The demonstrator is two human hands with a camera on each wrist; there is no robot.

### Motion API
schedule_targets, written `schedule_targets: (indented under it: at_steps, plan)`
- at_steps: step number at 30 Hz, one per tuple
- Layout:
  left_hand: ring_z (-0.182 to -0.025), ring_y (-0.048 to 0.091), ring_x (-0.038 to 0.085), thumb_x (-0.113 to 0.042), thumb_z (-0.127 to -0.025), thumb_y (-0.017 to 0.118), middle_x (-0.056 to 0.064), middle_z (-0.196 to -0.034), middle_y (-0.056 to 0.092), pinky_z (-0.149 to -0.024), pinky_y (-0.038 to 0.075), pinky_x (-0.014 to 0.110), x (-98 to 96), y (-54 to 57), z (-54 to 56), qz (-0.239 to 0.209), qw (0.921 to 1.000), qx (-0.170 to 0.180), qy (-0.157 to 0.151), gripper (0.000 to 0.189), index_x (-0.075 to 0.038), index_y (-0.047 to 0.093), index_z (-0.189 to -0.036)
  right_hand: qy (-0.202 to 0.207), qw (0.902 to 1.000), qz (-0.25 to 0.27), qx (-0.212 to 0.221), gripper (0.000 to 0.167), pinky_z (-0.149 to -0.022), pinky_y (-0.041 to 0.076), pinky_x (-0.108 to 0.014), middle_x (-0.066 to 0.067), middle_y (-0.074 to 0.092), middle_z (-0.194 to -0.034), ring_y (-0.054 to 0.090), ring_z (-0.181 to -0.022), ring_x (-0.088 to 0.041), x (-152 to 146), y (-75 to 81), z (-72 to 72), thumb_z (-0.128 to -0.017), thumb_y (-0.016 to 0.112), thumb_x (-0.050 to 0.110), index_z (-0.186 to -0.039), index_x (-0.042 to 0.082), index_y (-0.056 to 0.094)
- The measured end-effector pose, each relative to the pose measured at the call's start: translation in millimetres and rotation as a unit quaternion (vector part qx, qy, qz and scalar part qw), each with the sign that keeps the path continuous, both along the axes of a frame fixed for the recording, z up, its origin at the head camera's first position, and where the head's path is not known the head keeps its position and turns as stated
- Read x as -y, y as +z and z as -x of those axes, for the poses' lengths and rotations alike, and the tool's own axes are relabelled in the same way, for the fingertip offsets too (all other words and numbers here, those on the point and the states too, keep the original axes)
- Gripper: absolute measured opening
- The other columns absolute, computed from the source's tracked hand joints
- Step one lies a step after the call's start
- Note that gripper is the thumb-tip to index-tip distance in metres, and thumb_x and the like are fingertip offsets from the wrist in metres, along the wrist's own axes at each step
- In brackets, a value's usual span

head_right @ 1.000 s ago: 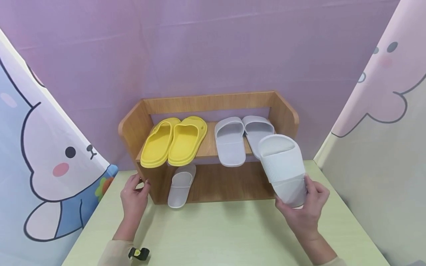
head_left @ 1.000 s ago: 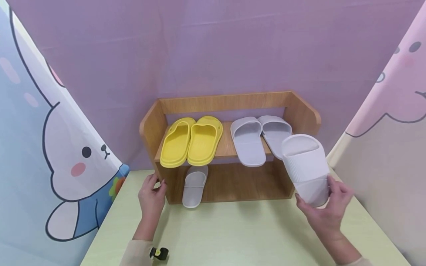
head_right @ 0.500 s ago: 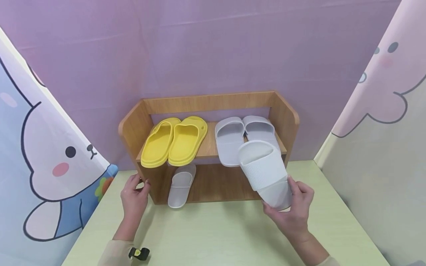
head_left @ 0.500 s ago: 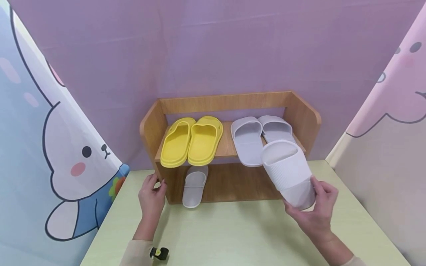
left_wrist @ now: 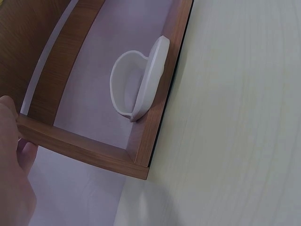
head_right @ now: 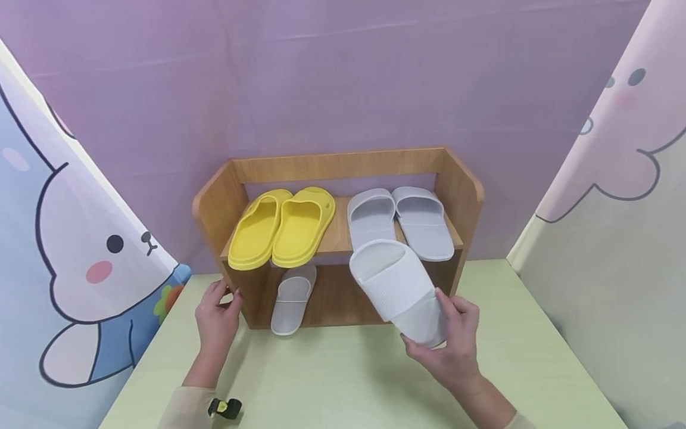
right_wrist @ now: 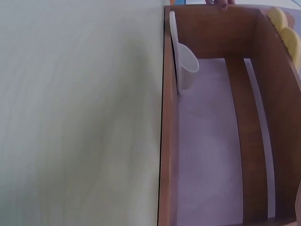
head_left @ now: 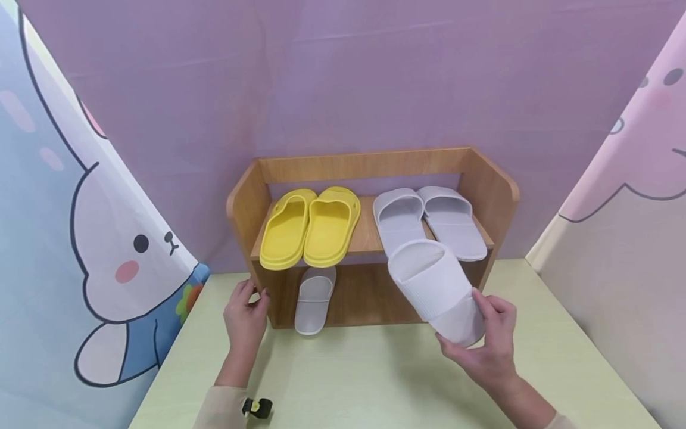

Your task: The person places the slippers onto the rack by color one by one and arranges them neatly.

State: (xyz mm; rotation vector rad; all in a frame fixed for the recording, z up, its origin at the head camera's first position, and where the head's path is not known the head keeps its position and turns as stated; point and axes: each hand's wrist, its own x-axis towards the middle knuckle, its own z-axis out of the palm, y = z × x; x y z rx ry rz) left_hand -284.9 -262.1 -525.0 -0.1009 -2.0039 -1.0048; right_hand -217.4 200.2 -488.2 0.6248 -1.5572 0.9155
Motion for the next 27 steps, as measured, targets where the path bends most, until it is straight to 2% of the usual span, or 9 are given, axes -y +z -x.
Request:
schedule_targets:
  at_steps: [9, 15, 23, 25, 27]
  plan:
    - [-0.103, 0.075, 0.028, 0.005, -0.095, 0.078, 0.008, -0.111, 0.073, -0.075, 0.054, 0.003, -0.7, 0.9, -1.0, -0.001, 0.9999, 0.010, 0.001, 0.014, -0.006, 0.076, -0.103, 0.022, 0.9974, -0.064, 0.025, 0.093, -0.104, 0.042, -0.013, -0.036, 0.047, -0.111, 0.045, -0.121, -0.020, 5, -21.6, 6.4, -0.095, 0.074, 0.063, -0.131, -0.022, 0.062]
    - [-0.104, 0.075, 0.030, 0.006, -0.095, 0.077, 0.009, -0.112, 0.073, -0.075, 0.053, 0.002, -1.4, 1.8, -1.5, -0.001, 0.9999, 0.015, 0.004, 0.015, -0.004, 0.076, -0.105, 0.045, 0.9942, -0.081, 0.054, 0.096, -0.108, 0.041, -0.013, -0.037, 0.049, -0.115, 0.045, -0.124, -0.023, 8, -32.3, 7.1, -0.093, 0.075, 0.066, -0.133, -0.021, 0.062]
    - [-0.103, 0.075, 0.028, 0.006, -0.096, 0.076, 0.007, -0.111, 0.074, -0.076, 0.053, 0.003, -1.6, 1.3, -1.4, 0.003, 0.9998, 0.016, 0.014, 0.018, -0.006, 0.078, -0.109, 0.067, 0.9865, -0.106, 0.105, 0.097, -0.105, 0.041, -0.013, -0.034, 0.051, -0.123, 0.046, -0.125, -0.026, 14, -40.8, 4.3, -0.093, 0.076, 0.066, -0.143, -0.015, 0.061]
    - [-0.102, 0.075, 0.029, 0.006, -0.095, 0.076, 0.007, -0.111, 0.074, -0.076, 0.053, 0.003, -1.4, 1.3, -1.3, 0.002, 0.9998, 0.013, 0.013, 0.018, -0.006, 0.078, -0.109, 0.077, 0.9825, -0.114, 0.126, 0.096, -0.104, 0.041, -0.014, -0.033, 0.050, -0.126, 0.046, -0.125, -0.026, 16, -42.4, 2.6, -0.090, 0.082, 0.061, -0.146, -0.014, 0.060]
    - [-0.102, 0.075, 0.030, 0.007, -0.095, 0.077, 0.009, -0.110, 0.073, -0.076, 0.053, 0.003, -1.5, 1.9, -1.5, 0.002, 0.9999, 0.009, 0.009, 0.018, -0.005, 0.077, -0.109, 0.087, 0.9763, -0.122, 0.156, 0.096, -0.103, 0.041, -0.015, -0.031, 0.049, -0.128, 0.046, -0.126, -0.025, 18, -43.6, 0.7, -0.083, 0.091, 0.050, -0.150, -0.011, 0.058]
